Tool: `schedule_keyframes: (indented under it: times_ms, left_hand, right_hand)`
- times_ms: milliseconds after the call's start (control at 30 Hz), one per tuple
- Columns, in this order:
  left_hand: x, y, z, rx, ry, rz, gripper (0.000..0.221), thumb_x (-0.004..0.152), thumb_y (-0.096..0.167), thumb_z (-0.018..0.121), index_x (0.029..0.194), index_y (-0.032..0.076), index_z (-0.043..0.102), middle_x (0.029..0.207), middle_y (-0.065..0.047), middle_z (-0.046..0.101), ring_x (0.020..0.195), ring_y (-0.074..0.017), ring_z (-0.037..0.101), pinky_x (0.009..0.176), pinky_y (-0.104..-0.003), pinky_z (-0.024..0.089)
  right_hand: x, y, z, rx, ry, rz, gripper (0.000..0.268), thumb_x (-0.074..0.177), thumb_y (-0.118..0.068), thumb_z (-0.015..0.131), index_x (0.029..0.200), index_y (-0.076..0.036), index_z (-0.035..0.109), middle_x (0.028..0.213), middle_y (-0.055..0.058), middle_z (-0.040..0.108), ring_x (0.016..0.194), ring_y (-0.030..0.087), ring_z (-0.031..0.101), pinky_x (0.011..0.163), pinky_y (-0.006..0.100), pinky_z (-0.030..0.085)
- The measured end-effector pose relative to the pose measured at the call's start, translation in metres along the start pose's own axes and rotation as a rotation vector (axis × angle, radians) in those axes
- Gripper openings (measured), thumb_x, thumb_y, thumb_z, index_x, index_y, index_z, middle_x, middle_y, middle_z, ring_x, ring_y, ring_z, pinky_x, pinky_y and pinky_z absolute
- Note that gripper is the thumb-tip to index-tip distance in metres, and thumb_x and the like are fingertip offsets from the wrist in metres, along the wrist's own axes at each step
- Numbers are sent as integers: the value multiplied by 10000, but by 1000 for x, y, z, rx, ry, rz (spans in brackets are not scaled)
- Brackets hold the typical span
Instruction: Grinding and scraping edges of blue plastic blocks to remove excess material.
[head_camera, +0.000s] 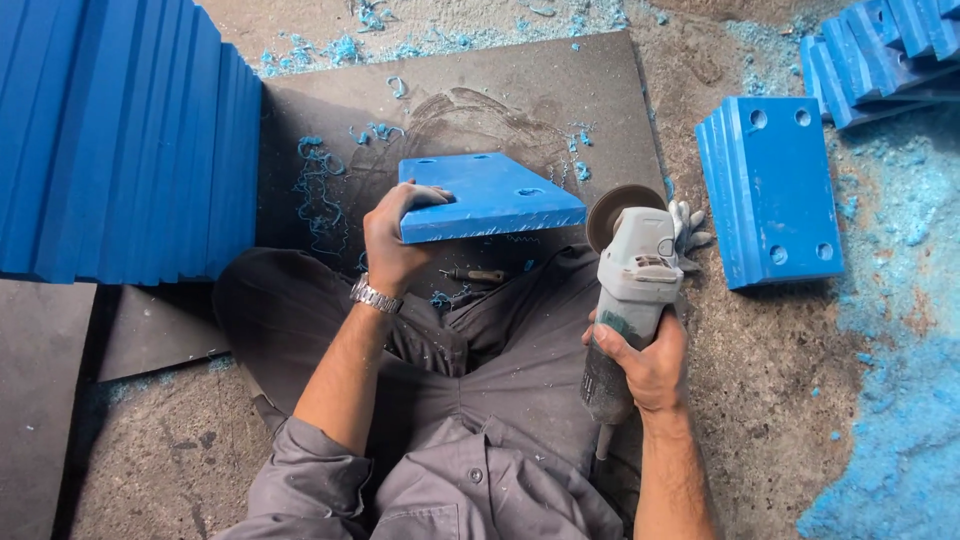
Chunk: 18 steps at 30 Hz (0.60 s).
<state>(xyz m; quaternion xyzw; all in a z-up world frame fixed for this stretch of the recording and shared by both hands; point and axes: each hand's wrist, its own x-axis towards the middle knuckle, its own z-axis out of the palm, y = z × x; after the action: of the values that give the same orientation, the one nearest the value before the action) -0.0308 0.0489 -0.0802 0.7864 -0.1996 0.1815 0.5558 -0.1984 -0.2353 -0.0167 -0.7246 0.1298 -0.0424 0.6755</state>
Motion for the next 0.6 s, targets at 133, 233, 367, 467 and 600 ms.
schedule_keyframes:
  times_ms: [133, 233, 367, 467, 600]
  left_hand:
    - [2, -1, -3, 9, -25, -25, 391, 696, 27, 898, 1016, 103, 686, 1103, -51, 774, 1056, -219, 760, 928, -365, 608]
    - [0, -2, -2, 25, -37, -4, 371, 707, 42, 899, 1004, 110, 688, 1095, -46, 772, 1051, -214, 757, 917, -358, 610]
    - [4, -1, -2, 43, -31, 4, 357, 718, 63, 908, 994, 118, 687, 1074, -37, 774, 1034, -202, 759, 893, -350, 612]
    - [4, -1, -3, 44, -30, 12, 349, 728, 56, 898, 999, 117, 686, 1074, -33, 776, 1035, -202, 759, 892, -351, 612]
    - [4, -2, -3, 32, -36, 15, 336, 745, 43, 880, 1005, 117, 681, 1081, -30, 778, 1042, -200, 761, 895, -352, 614]
  right_hand:
    - [5, 3, 4, 22, -8, -12, 501, 807, -196, 827, 1189, 31, 595, 977, 112, 701, 796, 194, 725, 738, 346, 608]
    - [4, 6, 5, 3, 6, -2, 521, 801, -211, 838, 1192, 21, 584, 971, 108, 707, 796, 189, 730, 745, 342, 614]
    - [7, 10, 5, -58, 18, -4, 498, 810, -213, 842, 1168, 29, 594, 977, 109, 713, 808, 192, 733, 762, 341, 613]
    - [6, 7, 8, -75, 17, -2, 491, 813, -213, 839, 1165, 29, 597, 976, 107, 714, 813, 192, 735, 767, 341, 614]
    - [5, 7, 14, -94, 3, 16, 501, 807, -218, 836, 1172, 23, 591, 965, 102, 720, 821, 195, 739, 772, 341, 618]
